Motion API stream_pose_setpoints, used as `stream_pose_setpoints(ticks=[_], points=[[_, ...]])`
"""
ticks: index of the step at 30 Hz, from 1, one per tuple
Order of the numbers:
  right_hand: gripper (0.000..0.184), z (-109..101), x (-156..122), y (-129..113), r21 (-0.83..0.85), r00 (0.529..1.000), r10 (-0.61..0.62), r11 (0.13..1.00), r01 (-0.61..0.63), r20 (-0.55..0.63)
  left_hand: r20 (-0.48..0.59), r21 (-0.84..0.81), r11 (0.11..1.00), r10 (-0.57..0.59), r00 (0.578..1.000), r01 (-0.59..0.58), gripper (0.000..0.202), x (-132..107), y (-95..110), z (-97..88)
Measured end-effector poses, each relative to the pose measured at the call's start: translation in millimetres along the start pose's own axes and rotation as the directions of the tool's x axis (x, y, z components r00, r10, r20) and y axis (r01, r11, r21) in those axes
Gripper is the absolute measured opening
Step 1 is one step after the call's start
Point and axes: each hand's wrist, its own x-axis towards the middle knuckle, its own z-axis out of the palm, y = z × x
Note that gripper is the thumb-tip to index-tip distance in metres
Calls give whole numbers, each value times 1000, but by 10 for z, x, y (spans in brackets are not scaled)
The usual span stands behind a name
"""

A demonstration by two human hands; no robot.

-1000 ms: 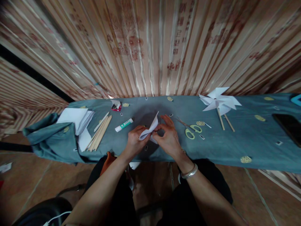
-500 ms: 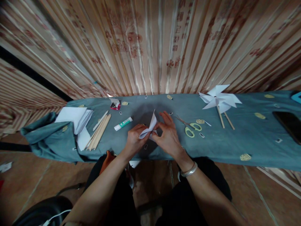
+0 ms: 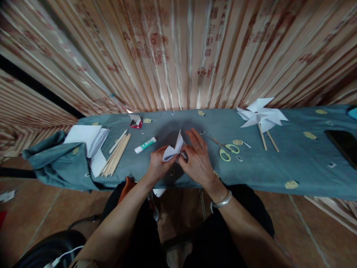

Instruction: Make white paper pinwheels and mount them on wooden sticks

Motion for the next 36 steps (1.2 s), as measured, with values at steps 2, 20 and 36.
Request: stream_pose_setpoints(ticks=[2, 20, 36], points=[[9, 6, -2, 0, -19, 1000, -19, 1000, 19, -9, -4, -27, 999, -31, 1000, 31, 20, -2, 3, 3], [6, -129, -25, 207, -8, 994, 75, 997, -76, -78, -166, -560, 702, -615, 771, 439, 15, 123, -44, -59], [30, -343, -295, 279, 194, 997, 74, 978, -80, 37, 106, -856, 291, -710, 696, 427, 33, 111, 76, -38]])
